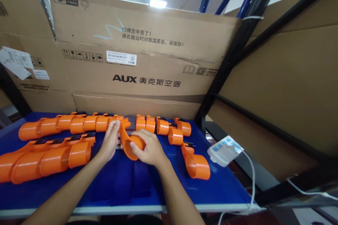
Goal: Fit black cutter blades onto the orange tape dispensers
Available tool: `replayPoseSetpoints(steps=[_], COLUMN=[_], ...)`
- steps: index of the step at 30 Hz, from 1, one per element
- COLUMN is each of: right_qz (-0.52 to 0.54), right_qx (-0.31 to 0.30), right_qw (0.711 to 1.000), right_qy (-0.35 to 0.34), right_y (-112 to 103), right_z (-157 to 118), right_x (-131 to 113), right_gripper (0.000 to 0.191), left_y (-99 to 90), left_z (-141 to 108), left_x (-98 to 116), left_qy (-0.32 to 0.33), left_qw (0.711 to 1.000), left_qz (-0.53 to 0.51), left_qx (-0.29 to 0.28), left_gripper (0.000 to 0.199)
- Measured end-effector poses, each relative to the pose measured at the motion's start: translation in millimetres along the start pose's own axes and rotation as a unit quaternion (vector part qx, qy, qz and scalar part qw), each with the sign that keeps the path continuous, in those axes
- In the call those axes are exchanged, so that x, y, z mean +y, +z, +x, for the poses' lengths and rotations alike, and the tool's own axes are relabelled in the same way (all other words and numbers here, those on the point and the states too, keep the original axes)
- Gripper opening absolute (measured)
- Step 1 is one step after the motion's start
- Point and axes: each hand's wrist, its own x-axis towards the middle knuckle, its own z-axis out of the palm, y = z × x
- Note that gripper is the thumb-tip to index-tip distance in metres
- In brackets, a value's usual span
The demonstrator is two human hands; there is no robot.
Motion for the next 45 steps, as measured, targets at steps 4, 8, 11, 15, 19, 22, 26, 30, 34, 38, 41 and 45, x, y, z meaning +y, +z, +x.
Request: replayPoseSetpoints(steps=[4,8,11,15,19,22,26,30,34,38,41,45], right_qz=[-0.07,-0.22,-0.335,-0.403,-0.409,-0.409,-0.427,-0.436,-0.462,-0.45,-0.457,-0.471], right_qx=[0.01,-0.011,-0.092,-0.176,-0.206,-0.201,-0.162,-0.116,-0.109,-0.225,-0.267,-0.271], right_qw=[0.996,0.958,0.892,0.832,0.824,0.828,0.825,0.821,0.837,0.825,0.809,0.799], right_qy=[0.058,0.181,0.288,0.339,0.334,0.328,0.335,0.35,0.273,0.257,0.257,0.256], right_y=[-16.1,-47.8,-71.2,-79.5,-66.4,-60.2,-69.8,-89.3,-97.1,-89.1,-79.6,-69.1], right_z=[-2.0,-10.8,-17.5,-23.8,-30.9,-34.4,-30.4,-15.4,2.9,20.0,31.6,41.3], right_x=[-11.6,-32.7,-45.2,-48.5,-40.9,-35.2,-34.4,-30.6,-8.5,19.9,35.9,50.5], right_gripper=[0.025,0.028,0.03,0.029,0.03,0.032,0.042,0.047,0.045,0.09,0.099,0.098], left_y=[-4.3,-6.9,-7.1,-7.7,-8.9,-9.0,-8.6,-8.1,-7.3,-7.9,-9.2,-10.0], left_z=[2.1,6.2,6.7,6.4,7.1,7.1,6.3,5.8,6.0,7.5,9.7,11.9], left_x=[4.2,5.1,4.6,4.3,3.2,2.3,2.6,3.8,3.6,2.2,1.3,0.4], left_qy=[-0.055,-0.038,-0.043,-0.045,-0.043,-0.043,-0.042,-0.034,-0.039,-0.044,-0.041,-0.038], left_qw=[0.998,0.999,0.998,0.997,0.997,0.997,0.997,0.998,0.997,0.997,0.997,0.998], left_qz=[-0.005,-0.004,-0.004,0.008,0.011,0.017,0.02,0.017,0.018,0.012,0.01,0.006], left_qx=[-0.032,-0.022,-0.039,-0.054,-0.057,-0.058,-0.058,-0.058,-0.062,-0.059,-0.058,-0.057], left_gripper=[0.054,0.053,0.052,0.052,0.051,0.051,0.05,0.049,0.048,0.047,0.047,0.048])
